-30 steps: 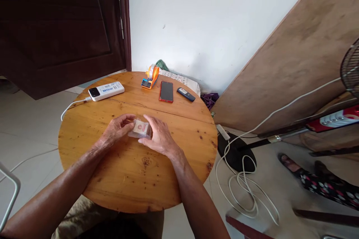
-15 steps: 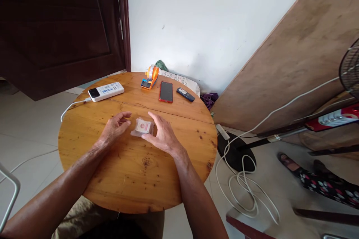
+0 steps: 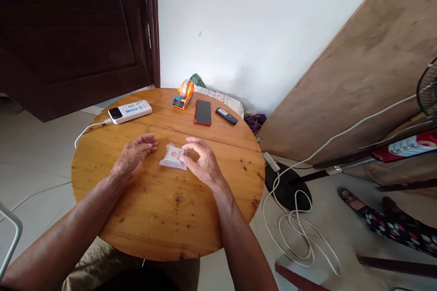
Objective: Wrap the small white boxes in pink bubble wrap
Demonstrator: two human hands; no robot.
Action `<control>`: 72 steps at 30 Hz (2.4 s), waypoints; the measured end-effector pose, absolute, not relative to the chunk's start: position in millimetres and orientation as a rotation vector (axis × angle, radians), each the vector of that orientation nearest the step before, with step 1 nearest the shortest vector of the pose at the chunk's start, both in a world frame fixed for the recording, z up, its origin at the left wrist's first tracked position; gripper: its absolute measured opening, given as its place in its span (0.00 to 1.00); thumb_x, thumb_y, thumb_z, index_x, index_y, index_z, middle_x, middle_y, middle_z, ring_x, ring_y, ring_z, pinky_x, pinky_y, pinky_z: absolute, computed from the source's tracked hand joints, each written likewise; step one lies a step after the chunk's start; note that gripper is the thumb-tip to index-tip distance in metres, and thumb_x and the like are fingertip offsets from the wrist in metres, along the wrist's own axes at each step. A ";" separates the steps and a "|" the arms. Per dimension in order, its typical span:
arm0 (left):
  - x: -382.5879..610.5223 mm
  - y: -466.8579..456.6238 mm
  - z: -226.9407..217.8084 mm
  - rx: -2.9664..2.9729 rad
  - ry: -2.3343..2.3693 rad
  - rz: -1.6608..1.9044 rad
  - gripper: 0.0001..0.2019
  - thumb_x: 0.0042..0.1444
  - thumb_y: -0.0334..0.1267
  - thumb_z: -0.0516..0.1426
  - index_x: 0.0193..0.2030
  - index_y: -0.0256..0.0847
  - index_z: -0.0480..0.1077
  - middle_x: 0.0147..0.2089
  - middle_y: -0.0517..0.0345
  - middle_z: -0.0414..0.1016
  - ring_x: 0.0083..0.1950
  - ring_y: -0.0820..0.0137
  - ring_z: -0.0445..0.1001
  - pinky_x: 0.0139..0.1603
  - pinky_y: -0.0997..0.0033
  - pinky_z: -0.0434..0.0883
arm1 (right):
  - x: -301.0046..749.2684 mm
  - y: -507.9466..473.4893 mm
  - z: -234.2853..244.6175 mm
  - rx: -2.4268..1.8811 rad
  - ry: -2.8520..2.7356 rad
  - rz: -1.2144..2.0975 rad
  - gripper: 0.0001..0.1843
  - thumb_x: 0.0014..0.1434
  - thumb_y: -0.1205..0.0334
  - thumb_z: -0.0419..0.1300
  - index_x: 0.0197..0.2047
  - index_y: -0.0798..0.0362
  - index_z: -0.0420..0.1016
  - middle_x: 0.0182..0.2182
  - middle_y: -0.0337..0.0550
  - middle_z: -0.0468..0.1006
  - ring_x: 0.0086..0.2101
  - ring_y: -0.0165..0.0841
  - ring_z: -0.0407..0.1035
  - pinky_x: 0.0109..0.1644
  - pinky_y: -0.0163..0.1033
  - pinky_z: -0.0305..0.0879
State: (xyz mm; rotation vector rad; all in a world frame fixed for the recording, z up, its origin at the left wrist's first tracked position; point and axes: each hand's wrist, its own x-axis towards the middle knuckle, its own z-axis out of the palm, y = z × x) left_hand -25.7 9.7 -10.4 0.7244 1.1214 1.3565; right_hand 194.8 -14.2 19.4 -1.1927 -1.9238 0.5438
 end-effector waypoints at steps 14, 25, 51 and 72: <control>-21.0 6.5 -15.1 1.032 1.193 1.185 0.19 0.38 0.41 0.63 0.40 0.38 0.76 0.43 0.52 0.81 0.48 0.61 0.77 0.57 0.58 0.71 | 177.2 -11.7 3.3 -1.185 -1.980 0.253 0.06 0.61 0.61 0.61 0.33 0.46 0.78 0.50 0.46 0.80 0.50 0.41 0.74 0.58 0.51 0.65; -16.0 -0.4 -13.1 1.328 1.204 1.092 0.25 0.44 0.47 0.64 0.48 0.36 0.74 0.47 0.47 0.80 0.49 0.58 0.77 0.54 0.55 0.73 | 173.4 -14.7 11.3 -1.187 -1.932 0.270 0.08 0.65 0.65 0.53 0.36 0.47 0.71 0.47 0.48 0.81 0.50 0.41 0.73 0.57 0.48 0.65; -2.2 -17.8 -12.2 1.429 0.936 1.013 0.48 0.44 0.46 0.70 0.71 0.41 0.55 0.59 0.42 0.72 0.56 0.54 0.74 0.57 0.53 0.71 | 183.6 25.8 82.3 -1.239 -2.077 0.218 0.08 0.65 0.64 0.49 0.36 0.48 0.68 0.49 0.49 0.78 0.50 0.40 0.72 0.55 0.47 0.66; -6.2 -7.8 -17.6 1.307 0.952 0.955 0.26 0.49 0.45 0.61 0.54 0.36 0.73 0.40 0.54 0.77 0.43 0.63 0.74 0.45 0.62 0.70 | 203.7 65.7 59.7 -1.514 -1.675 0.400 0.12 0.60 0.59 0.52 0.37 0.51 0.76 0.34 0.43 0.81 0.34 0.37 0.76 0.43 0.43 0.69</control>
